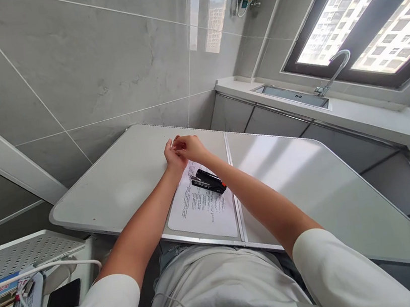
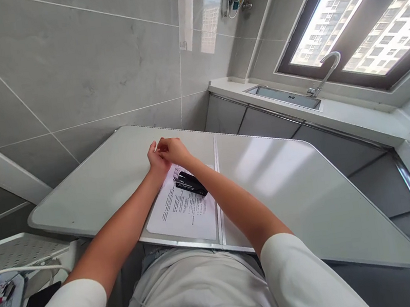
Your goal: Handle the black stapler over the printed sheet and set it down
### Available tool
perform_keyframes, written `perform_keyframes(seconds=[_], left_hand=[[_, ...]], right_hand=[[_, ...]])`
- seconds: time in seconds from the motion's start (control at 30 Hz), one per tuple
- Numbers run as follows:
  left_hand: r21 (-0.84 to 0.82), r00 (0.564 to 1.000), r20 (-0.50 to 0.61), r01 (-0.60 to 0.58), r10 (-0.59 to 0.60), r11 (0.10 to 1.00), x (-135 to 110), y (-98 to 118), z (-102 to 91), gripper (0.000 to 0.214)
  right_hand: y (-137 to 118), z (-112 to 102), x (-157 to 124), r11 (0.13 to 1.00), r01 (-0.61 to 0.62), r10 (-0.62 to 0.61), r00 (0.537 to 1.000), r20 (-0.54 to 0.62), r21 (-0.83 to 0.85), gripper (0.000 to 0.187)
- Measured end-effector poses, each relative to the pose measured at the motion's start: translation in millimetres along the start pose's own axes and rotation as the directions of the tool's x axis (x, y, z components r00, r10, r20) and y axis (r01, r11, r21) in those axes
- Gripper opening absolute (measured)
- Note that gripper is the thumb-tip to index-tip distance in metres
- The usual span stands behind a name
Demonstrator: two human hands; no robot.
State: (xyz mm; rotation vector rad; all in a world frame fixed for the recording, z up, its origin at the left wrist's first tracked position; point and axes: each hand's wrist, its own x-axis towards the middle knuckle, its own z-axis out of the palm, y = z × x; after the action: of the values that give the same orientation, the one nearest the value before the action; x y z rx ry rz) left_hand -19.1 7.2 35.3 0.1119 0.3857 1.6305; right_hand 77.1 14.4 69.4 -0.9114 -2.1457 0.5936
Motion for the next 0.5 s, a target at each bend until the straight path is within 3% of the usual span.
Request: perform_keyframes(seconds=[0.1,0.27,0.4,0.5], left_hand=[[-0.008,0.999,0.027,0.024,-0.024,1.0,0,2,0.2,0.035],[-0.045,0.979,0.181,0.108,-0.098,0.993,-1,7,-0.8,0.049],[0.03,0.984,0.152,0.09,-0.094,0.995,-5,13,5.6,0.054],[0.167,0.991,0.126,0.033,-0.055,0.985,-12,15,17.6,0.058]], right_hand=[[-4,-13,-1,1.0,-0.002,0.0,0.996,-0.09,-0.025,0.015],[1,-43,-23,0.994,-0.004,-0.02,0.975,-0.22,-0.11,0.013],[22,-70,-65,0.978,0.013,-0.056,0.978,-0.201,-0.209,0.016],[40,-93,-108,0.966,-0.054,-0.005,0.974,-0.225,-0.254,0.02]])
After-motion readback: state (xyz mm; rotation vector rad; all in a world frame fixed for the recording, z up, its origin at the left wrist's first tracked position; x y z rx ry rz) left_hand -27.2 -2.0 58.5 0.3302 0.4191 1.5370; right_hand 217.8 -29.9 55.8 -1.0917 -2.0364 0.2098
